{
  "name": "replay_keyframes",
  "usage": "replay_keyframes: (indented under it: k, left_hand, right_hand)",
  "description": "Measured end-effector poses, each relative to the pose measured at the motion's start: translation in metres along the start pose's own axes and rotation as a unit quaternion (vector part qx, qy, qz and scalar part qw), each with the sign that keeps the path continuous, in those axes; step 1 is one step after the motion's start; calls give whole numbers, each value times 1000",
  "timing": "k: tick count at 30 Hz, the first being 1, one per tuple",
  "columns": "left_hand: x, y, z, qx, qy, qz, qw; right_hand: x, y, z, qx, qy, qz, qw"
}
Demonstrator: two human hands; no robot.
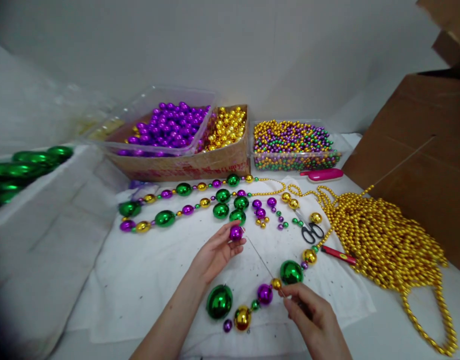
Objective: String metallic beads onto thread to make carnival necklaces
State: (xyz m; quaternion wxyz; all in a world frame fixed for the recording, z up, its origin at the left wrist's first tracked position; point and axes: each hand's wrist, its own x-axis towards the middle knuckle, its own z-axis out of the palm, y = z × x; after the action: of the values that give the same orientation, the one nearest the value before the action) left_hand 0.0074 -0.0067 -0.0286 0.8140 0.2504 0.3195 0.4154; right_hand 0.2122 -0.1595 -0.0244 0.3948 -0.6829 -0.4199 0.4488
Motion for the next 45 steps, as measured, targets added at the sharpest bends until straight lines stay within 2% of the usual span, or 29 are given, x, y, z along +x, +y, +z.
replay_keyframes:
  k: [6, 14, 24, 30, 39, 45]
  left_hand:
    - [-5, -2, -11, -10, 1, 29, 1000]
    - [-7, -4, -15, -22, 5, 46, 999]
    - [-11, -3, -7, 4, -10, 43, 999]
    - [-17, -6, -1, 35, -32, 41, 998]
    - [-22, -10, 2, 57, -65, 52, 995]
    - [-25, -9, 7, 78, -54, 85, 992]
  right_hand:
    - [0, 8, -4, -33, -66, 13, 997]
    - [-4, 3, 1, -54, -68, -25, 996]
    - [-6, 8, 2, -61, -84, -17, 994]
    - [1, 20, 7, -35, -105, 3, 994]
    - [8, 21, 11, -24, -46, -2, 999]
    - [13, 37, 3, -28, -81, 23, 996]
